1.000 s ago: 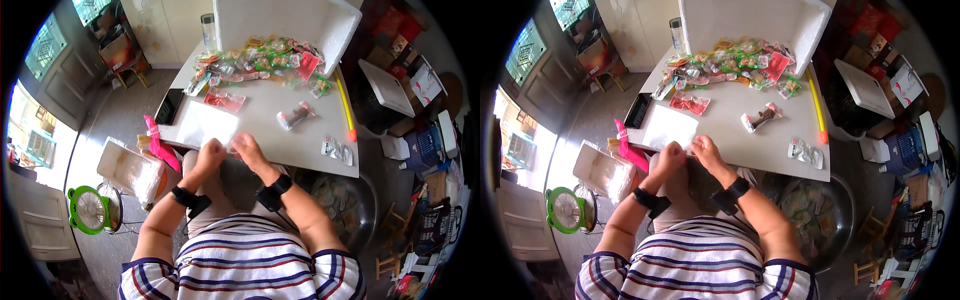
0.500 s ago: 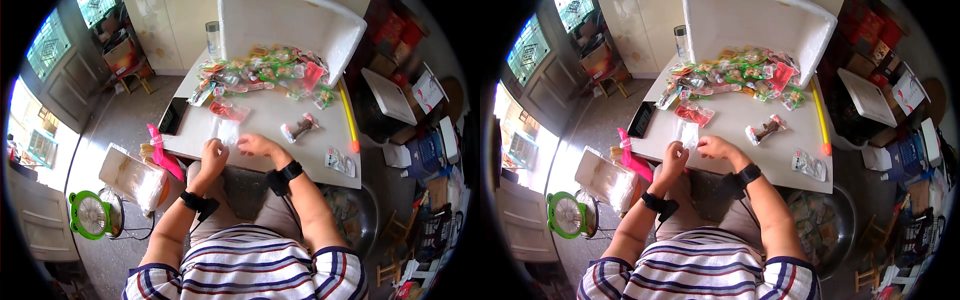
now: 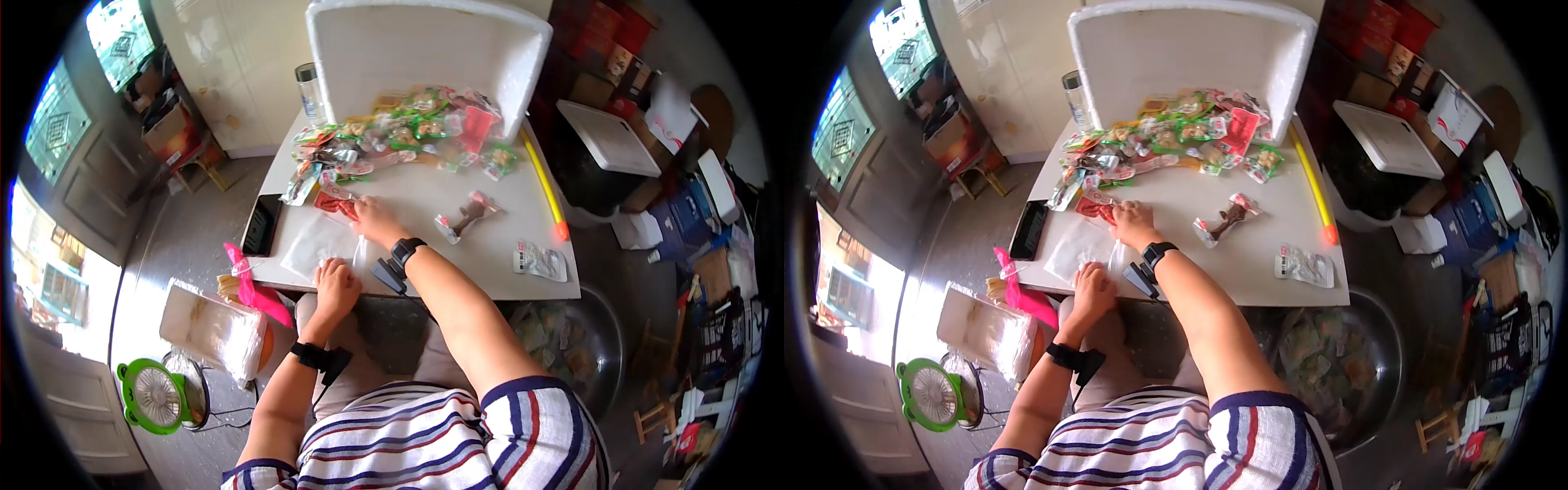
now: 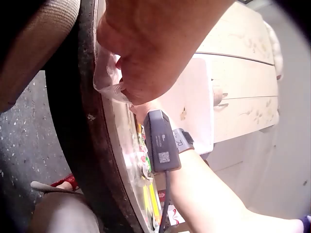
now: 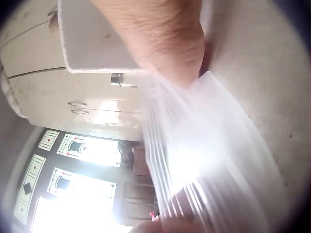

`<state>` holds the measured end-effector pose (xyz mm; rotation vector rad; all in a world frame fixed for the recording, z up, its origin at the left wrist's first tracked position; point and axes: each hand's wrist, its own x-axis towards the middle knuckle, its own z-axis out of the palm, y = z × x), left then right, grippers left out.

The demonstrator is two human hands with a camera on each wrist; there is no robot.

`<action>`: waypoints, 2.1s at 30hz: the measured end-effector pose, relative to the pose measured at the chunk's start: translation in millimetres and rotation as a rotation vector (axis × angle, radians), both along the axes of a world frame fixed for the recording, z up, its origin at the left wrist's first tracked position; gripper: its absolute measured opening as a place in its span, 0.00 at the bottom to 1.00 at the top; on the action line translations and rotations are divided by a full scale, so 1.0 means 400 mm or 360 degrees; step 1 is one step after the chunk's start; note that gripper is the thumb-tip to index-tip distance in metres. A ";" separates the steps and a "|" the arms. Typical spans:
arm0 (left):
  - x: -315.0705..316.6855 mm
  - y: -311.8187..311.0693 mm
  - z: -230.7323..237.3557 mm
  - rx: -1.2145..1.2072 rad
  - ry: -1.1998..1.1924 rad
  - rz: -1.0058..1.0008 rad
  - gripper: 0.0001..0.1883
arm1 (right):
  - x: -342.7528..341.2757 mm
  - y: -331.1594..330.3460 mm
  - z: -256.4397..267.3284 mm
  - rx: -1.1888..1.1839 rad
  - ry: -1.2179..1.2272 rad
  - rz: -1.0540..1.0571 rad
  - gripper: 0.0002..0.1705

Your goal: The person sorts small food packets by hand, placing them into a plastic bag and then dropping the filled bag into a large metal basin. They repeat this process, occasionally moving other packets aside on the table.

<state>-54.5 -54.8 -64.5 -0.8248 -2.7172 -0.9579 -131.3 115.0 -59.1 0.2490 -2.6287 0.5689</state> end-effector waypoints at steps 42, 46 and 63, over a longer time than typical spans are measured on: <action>0.046 0.128 0.001 -0.0019 0.0096 0.0061 0.06 | 0.381 0.234 0.058 -0.1086 -0.0942 0.0266 0.09; 0.078 0.134 0.021 -0.0023 0.0169 -0.0062 0.05 | 0.358 0.214 0.092 -0.1314 -0.1183 0.0110 0.09; 0.069 0.138 0.046 0.0187 0.0584 -0.0368 0.06 | 0.340 0.178 -0.003 -0.1927 -0.0844 -0.0018 0.07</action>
